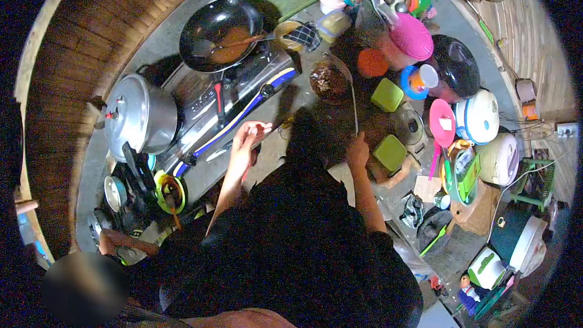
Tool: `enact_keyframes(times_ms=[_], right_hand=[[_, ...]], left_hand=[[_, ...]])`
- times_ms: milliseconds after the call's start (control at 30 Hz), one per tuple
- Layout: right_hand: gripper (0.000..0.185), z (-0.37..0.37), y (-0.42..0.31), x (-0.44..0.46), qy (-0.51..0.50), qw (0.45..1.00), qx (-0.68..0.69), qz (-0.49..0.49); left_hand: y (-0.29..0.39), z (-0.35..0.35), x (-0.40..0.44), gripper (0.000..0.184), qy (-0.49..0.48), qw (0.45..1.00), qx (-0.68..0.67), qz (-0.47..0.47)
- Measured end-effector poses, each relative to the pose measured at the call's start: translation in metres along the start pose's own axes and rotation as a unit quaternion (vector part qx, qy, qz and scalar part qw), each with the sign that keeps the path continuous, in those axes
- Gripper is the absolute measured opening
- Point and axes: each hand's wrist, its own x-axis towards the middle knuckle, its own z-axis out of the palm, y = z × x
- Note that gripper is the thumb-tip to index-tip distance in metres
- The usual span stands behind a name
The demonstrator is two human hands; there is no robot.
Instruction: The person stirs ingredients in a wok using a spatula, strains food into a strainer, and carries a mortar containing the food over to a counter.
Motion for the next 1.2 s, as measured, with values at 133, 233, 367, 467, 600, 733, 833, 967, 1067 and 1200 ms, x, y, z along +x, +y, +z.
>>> enact_keyframes(times_ms=[133,233,367,467,600,733,833,967,1067,1200], right_hand=[[0.034,0.016,-0.002,0.014,0.018,0.997,-0.077,0.009],[0.032,0.020,-0.003,0.015,0.021,0.999,-0.044,0.016],[0.033,0.017,-0.017,0.011,0.015,0.996,-0.084,0.024],[0.035,0.019,-0.015,0.009,0.027,0.995,-0.091,0.012],[0.019,0.024,-0.014,0.007,0.074,0.988,-0.136,-0.010],[0.023,0.021,-0.014,0.009,0.069,0.991,-0.117,-0.002],[0.025,0.016,-0.017,0.005,0.095,0.994,-0.058,-0.013],[0.026,0.024,-0.010,0.001,0.139,0.977,0.117,-0.115],[0.024,0.025,-0.014,-0.006,0.115,0.985,0.119,-0.057],[0.021,0.011,-0.033,-0.021,0.123,0.982,0.120,-0.083]], left_hand=[[-0.001,-0.023,-0.014,0.019,0.014,0.999,-0.031,-0.020],[-0.009,-0.032,-0.021,0.018,0.005,0.999,-0.035,0.025],[0.001,-0.034,-0.029,0.017,0.002,0.999,-0.005,0.035],[-0.002,-0.041,-0.034,0.017,-0.012,0.999,-0.015,0.025],[-0.002,-0.054,-0.033,0.018,-0.004,0.999,-0.010,0.033],[-0.002,-0.061,-0.032,0.019,0.003,0.999,-0.006,0.047],[-0.002,-0.064,-0.030,0.019,-0.006,0.999,-0.007,0.047],[-0.002,-0.065,-0.028,0.019,-0.009,0.999,-0.017,0.046],[-0.002,-0.065,-0.026,0.019,-0.013,0.999,-0.027,0.045],[-0.005,-0.068,-0.023,0.019,-0.016,0.998,-0.022,0.050]])
